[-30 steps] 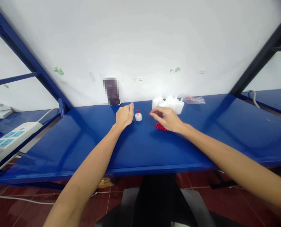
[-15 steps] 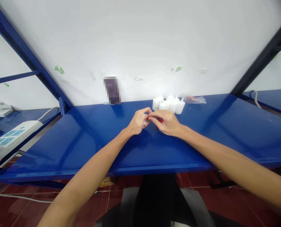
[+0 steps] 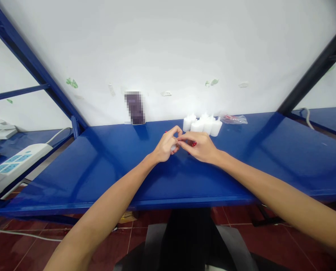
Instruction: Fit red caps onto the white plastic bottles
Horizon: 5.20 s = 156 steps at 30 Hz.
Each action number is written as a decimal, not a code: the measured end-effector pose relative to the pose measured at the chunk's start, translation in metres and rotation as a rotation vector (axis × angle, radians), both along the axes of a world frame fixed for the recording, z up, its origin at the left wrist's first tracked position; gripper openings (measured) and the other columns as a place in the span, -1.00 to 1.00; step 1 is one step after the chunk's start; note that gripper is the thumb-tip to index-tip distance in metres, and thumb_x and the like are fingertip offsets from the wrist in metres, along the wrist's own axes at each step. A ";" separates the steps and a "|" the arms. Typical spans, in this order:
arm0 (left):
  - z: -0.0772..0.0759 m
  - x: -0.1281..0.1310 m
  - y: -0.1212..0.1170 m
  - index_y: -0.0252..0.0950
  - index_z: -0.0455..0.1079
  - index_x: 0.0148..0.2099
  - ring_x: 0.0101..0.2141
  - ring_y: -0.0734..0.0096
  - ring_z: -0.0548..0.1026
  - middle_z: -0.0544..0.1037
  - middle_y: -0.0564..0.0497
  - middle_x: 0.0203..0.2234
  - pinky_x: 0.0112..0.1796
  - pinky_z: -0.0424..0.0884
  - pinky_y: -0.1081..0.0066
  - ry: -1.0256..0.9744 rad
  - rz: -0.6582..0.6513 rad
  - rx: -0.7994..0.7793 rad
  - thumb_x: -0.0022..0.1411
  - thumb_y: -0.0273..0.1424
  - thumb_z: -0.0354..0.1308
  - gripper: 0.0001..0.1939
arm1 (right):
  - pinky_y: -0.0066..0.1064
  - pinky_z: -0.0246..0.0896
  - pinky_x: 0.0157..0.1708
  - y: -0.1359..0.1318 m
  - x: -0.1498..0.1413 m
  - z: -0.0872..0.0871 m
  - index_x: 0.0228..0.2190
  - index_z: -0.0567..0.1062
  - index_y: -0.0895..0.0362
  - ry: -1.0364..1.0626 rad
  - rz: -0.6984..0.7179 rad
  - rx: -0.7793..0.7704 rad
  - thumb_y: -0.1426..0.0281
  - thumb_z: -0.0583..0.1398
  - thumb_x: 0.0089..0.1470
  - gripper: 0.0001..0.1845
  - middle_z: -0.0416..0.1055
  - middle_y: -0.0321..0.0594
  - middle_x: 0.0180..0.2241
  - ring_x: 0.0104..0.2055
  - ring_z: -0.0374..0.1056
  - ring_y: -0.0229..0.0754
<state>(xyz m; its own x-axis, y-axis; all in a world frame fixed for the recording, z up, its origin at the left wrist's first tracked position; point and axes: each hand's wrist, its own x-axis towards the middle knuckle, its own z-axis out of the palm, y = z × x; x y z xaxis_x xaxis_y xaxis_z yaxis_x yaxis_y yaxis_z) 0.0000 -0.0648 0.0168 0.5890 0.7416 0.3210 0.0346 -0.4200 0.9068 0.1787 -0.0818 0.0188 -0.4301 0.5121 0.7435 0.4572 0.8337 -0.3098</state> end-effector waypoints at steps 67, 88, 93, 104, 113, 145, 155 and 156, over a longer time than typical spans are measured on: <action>0.005 -0.029 0.014 -0.32 0.43 -0.13 -0.70 0.54 0.20 0.18 0.18 -0.69 -0.59 0.18 0.45 -0.244 0.318 0.316 0.28 -0.15 -0.06 -0.61 | -0.34 0.15 -0.30 0.003 0.023 0.023 -0.32 0.56 0.14 -0.141 -0.124 -0.100 0.23 0.20 0.22 -0.76 0.33 -0.35 -0.60 -0.52 0.21 -0.28; -0.003 0.010 -0.015 -0.20 0.05 -0.02 -0.67 0.57 0.25 0.46 0.15 -0.51 -0.61 0.20 0.50 -0.069 0.084 0.160 0.08 -0.42 -0.11 -0.63 | -0.47 0.03 -0.51 -0.013 -0.002 0.014 -0.41 0.53 0.16 -0.021 0.154 -0.354 0.36 0.20 0.17 -0.83 0.24 -0.40 -0.60 -0.56 0.09 -0.37; 0.012 -0.007 -0.008 -0.26 0.21 0.06 -0.56 0.49 0.35 0.50 0.06 -0.41 -0.40 0.32 0.38 0.262 0.207 0.585 0.19 -0.30 0.03 -0.61 | -0.44 0.05 -0.49 -0.007 0.004 0.013 -0.25 0.49 0.15 0.087 0.000 -0.312 0.24 0.17 0.22 -0.77 0.28 -0.39 -0.59 -0.57 0.10 -0.34; 0.020 -0.029 0.012 -0.26 0.37 0.11 -0.38 0.47 0.48 0.51 -0.08 -0.03 -0.32 0.40 0.43 0.270 0.703 0.653 0.26 -0.30 0.12 -0.62 | -0.23 0.19 -0.18 0.000 0.016 0.019 -0.05 0.50 0.14 -0.366 -0.241 -0.240 0.19 0.14 0.22 -0.63 0.50 -0.09 -0.22 -0.22 0.37 -0.05; 0.011 -0.039 0.030 -0.28 0.48 -0.04 -0.51 0.45 0.43 0.60 0.00 -0.32 -0.26 0.38 0.35 0.395 0.755 0.484 0.15 -0.16 0.26 -0.61 | -0.13 0.07 -0.08 0.002 0.016 0.013 -0.33 0.56 0.10 -0.654 -0.214 -0.238 0.27 0.16 0.15 -0.78 0.47 -0.09 -0.20 -0.11 0.31 0.04; -0.005 0.009 -0.012 -0.19 0.04 -0.09 -0.58 0.64 0.35 0.39 0.04 -0.21 -0.60 0.23 0.52 -0.214 0.132 0.255 0.02 -0.47 -0.06 -0.64 | -0.41 0.03 -0.45 -0.015 -0.010 0.011 -0.31 0.51 0.15 -0.162 0.021 -0.189 0.36 0.20 0.18 -0.87 0.40 -0.27 -0.44 -0.46 0.20 -0.29; -0.007 0.011 -0.007 -0.17 0.08 -0.07 -0.55 0.63 0.30 0.36 0.05 -0.21 -0.54 0.27 0.50 -0.280 0.212 0.228 0.03 -0.53 -0.06 -0.63 | -0.26 0.04 -0.29 -0.016 -0.013 0.010 -0.06 0.48 0.18 -0.494 -0.251 0.042 0.36 0.22 0.14 -0.68 0.45 0.00 -0.13 -0.26 0.36 -0.07; -0.006 0.011 -0.007 -0.18 0.09 -0.08 -0.51 0.60 0.32 0.34 0.04 -0.21 -0.50 0.30 0.49 -0.288 0.207 0.239 0.03 -0.52 -0.05 -0.64 | -0.26 0.05 -0.29 -0.016 -0.013 0.009 -0.08 0.47 0.18 -0.489 -0.249 0.025 0.37 0.22 0.14 -0.70 0.46 0.00 -0.14 -0.25 0.36 -0.06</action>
